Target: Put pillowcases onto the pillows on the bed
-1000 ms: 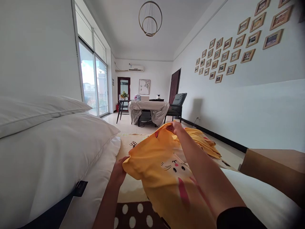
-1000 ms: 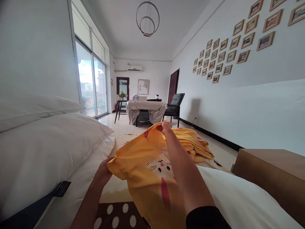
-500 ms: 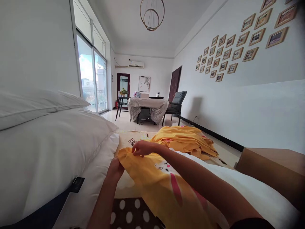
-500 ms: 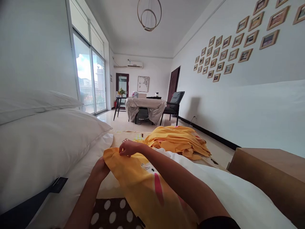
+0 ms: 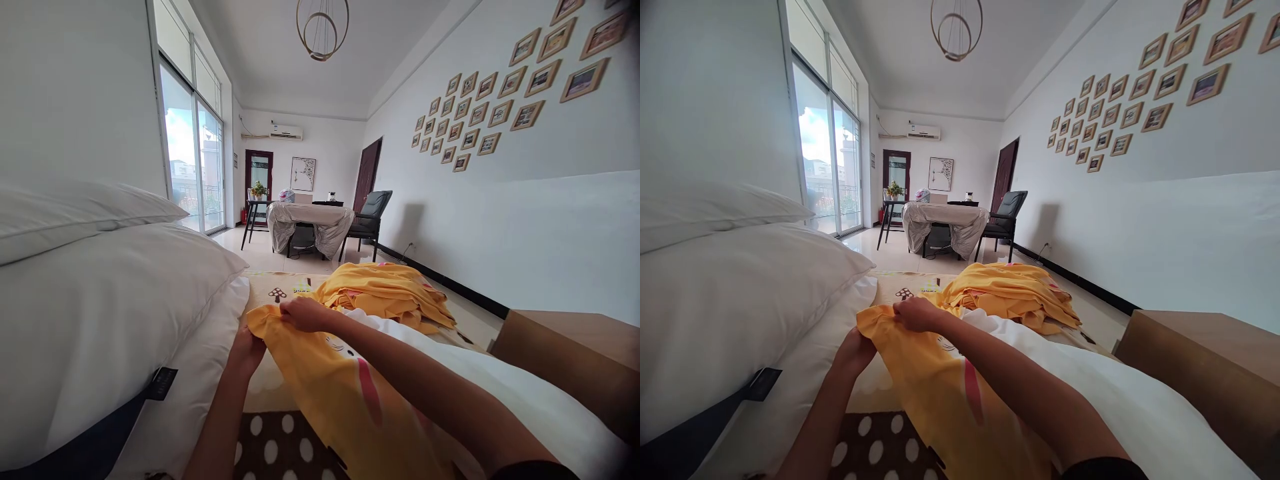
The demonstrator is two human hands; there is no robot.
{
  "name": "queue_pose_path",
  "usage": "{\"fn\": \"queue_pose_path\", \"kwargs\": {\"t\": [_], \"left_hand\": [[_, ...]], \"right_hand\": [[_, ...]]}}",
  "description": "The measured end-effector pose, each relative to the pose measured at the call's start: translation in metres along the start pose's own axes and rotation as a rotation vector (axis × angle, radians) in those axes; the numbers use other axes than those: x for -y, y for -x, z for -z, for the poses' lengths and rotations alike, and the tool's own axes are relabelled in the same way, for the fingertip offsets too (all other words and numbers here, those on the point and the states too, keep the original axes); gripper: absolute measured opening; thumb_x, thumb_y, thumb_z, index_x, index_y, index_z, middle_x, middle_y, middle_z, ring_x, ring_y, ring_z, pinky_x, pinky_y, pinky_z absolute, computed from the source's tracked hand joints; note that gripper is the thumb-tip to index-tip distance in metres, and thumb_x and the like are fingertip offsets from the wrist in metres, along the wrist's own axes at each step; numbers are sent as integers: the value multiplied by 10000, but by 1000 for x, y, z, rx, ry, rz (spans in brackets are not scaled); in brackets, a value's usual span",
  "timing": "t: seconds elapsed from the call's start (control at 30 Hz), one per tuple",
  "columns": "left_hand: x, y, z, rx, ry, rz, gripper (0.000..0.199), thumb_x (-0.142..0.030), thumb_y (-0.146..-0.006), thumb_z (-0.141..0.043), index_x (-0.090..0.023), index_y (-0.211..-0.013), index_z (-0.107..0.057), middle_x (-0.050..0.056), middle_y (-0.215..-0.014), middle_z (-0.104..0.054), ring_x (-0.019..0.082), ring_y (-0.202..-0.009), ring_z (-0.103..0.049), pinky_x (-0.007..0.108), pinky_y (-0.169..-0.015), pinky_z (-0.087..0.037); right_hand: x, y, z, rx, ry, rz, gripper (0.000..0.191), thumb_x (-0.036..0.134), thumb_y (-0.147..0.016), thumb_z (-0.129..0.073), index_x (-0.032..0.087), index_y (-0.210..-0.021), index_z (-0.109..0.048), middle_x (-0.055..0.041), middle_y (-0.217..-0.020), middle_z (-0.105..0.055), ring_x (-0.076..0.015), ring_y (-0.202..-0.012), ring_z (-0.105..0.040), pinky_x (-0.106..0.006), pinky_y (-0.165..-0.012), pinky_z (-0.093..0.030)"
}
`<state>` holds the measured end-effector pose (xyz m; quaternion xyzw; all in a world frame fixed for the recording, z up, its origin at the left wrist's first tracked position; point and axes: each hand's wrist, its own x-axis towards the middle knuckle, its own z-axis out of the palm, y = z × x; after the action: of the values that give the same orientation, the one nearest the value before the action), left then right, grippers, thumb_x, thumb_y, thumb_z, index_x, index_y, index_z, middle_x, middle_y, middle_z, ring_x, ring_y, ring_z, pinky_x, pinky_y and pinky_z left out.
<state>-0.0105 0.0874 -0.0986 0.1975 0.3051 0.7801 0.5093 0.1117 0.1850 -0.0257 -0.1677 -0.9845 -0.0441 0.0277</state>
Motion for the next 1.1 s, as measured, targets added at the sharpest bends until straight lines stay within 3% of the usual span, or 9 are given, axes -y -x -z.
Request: {"fn": "queue_pose_path", "kwargs": {"t": [0.27, 0.4, 0.53, 0.7, 0.9, 1.1], "left_hand": [[1, 0, 1, -20, 39, 64, 178, -80, -781, -499, -72, -857, -660, 128, -871, -697, 210, -801, -680, 299, -766, -551], [1, -2, 3, -33, 58, 76, 158, -89, -789, -493, -83, -816, -649, 110, -807, -692, 184, -711, -667, 289, -711, -557], [2, -1, 2, -35, 79, 45, 170, -76, -802, -475, -89, -775, -643, 95, -764, -689, 169, -678, -656, 266, -662, -553], [2, 0, -3, -6, 117, -15, 223, -57, -807, -450, -71, -860, -666, 114, -897, -708, 186, -801, -668, 284, -743, -553], [-3, -1, -4, -43, 135, -60, 245, -97, -823, -435, -101, -907, -665, 105, -917, -708, 189, -835, -656, 299, -799, -537], [-5, -3, 6, -105, 48, -68, 200, -65, -760, -463, -107, -788, -657, 78, -737, -688, 165, -726, -645, 259, -714, -535]], "right_hand": [[1, 16, 0, -38, 17, 20, 270, 293, -983, -316, 141, -1012, -538, -118, -976, -644, -202, -823, -606, -275, -627, -346], [-2, 24, -2, 29, -14, 61, 259, 361, -943, -436, 140, -967, -569, -104, -1000, -635, -185, -827, -589, -264, -638, -351], [-20, 25, -2, 98, -41, 69, 141, 201, -889, -497, 141, -831, -610, -47, -866, -649, -129, -737, -562, -226, -619, -340], [-44, 18, 8, -3, -31, -18, 143, 211, -917, -493, 126, -912, -608, -38, -867, -657, -109, -740, -553, -197, -636, -342], [-22, 17, -11, -59, 94, -23, 210, 273, -950, -440, 149, -928, -608, -92, -953, -667, -177, -832, -601, -257, -696, -364], [-6, 24, -12, -146, 240, -68, 227, 147, -922, -395, 95, -1042, -581, -179, -1068, -607, -258, -1020, -543, -358, -852, -377]]}}
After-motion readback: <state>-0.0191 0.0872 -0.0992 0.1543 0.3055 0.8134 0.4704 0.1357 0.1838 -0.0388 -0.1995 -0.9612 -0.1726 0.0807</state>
